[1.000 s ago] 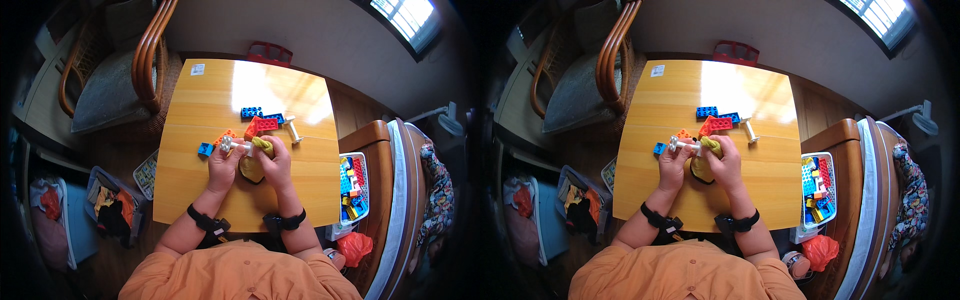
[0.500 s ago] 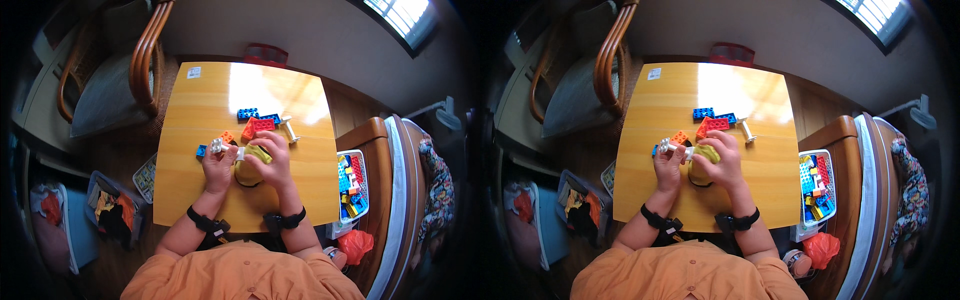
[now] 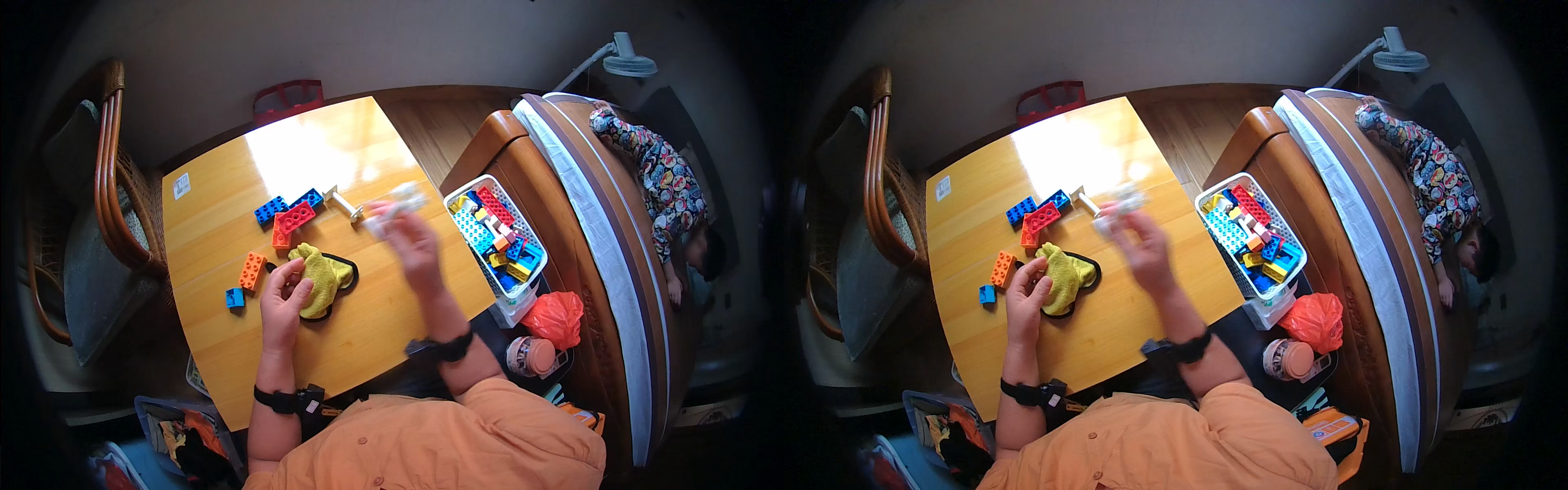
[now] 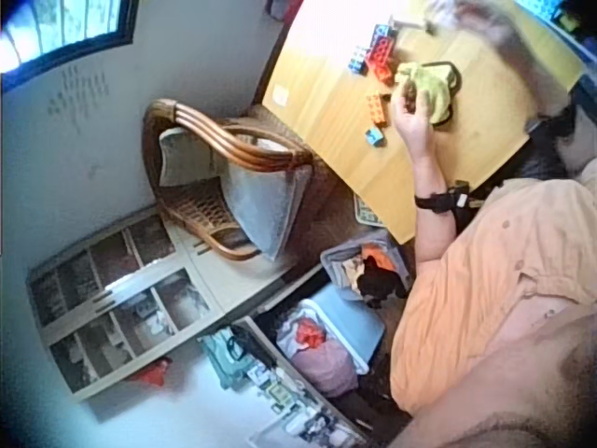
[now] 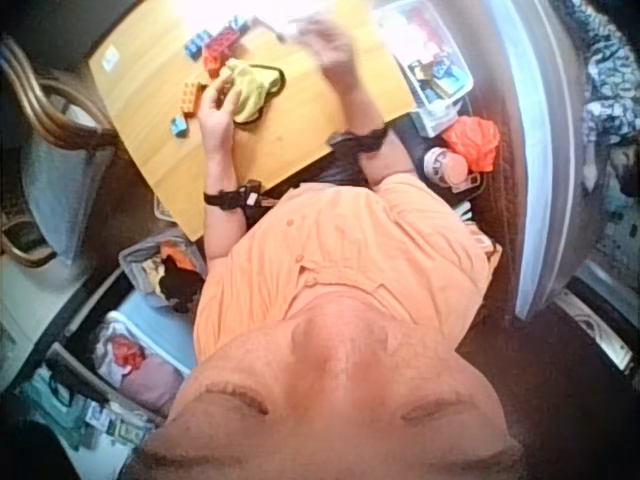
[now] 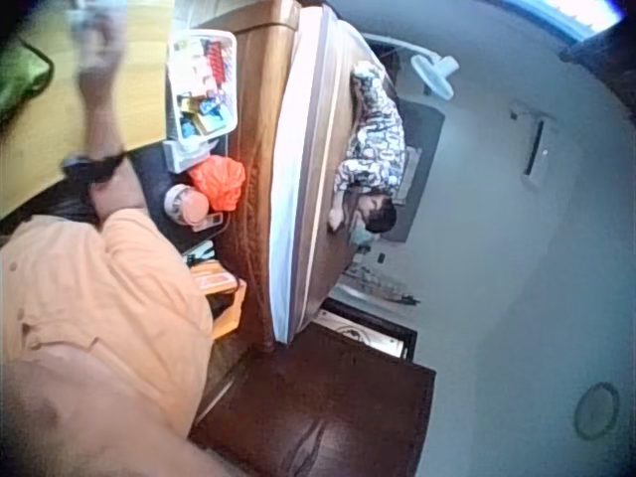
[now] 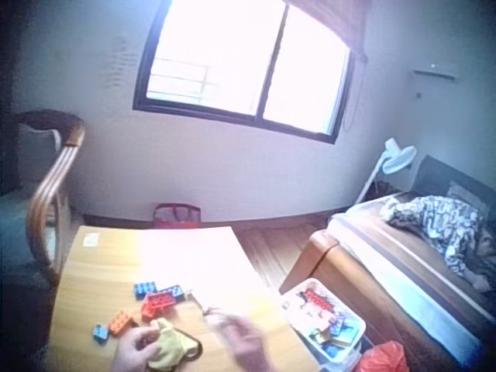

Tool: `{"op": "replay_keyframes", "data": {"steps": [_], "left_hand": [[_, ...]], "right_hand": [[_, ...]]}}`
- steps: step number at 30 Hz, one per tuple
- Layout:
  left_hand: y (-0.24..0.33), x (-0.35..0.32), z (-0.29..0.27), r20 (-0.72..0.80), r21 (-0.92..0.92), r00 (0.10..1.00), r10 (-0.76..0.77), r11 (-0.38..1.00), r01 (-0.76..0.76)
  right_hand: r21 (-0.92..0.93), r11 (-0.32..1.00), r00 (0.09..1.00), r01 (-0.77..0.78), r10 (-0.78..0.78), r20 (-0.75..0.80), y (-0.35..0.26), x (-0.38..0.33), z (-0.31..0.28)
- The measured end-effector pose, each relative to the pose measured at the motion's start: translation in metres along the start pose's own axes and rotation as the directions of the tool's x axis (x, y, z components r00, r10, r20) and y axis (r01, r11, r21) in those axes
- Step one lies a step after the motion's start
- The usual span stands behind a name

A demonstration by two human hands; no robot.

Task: The person assembles toy building blocks by hand. They connect various plastic blocks and cylindrical components together on a table, including red, yellow, and blue pieces, while using a small yellow cloth to wipe or grip them.

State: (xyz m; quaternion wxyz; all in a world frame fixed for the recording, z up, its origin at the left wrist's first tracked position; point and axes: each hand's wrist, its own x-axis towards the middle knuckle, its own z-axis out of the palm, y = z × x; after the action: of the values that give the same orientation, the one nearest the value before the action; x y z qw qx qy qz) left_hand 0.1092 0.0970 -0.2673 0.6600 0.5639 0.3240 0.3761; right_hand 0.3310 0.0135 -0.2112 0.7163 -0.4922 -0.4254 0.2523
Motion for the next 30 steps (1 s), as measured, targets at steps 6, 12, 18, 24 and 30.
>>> {"op": "replay_keyframes", "data": {"steps": [6,12,18,24,30], "left_hand": [[0.004,0.002,0.004,-0.059,-0.056,0.998,-0.019,0.998,0.016],[0.000,0.004,-0.002,-0.076,-0.126,0.996,-0.056,0.991,0.046],[-0.001,0.005,-0.002,-0.086,-0.156,0.995,-0.055,0.987,0.042],[0.003,0.002,-0.003,-0.074,-0.181,0.996,-0.048,0.983,0.034],[-0.001,0.004,-0.003,-0.028,-0.220,0.996,-0.082,0.973,0.074]], "right_hand": [[-0.786,0.552,0.930,-0.278,-0.050,-0.363,-0.001,0.006,-0.169],[-0.932,-0.036,0.911,-0.361,0.201,-0.361,0.021,0.009,-0.215],[-0.951,0.308,0.999,-0.014,-0.045,-0.029,-0.009,0.037,-0.142],[-0.877,0.456,0.928,0.154,0.238,0.286,0.005,0.050,-0.019],[-0.855,0.492,0.938,0.165,0.190,0.290,0.047,0.052,0.000]]}}
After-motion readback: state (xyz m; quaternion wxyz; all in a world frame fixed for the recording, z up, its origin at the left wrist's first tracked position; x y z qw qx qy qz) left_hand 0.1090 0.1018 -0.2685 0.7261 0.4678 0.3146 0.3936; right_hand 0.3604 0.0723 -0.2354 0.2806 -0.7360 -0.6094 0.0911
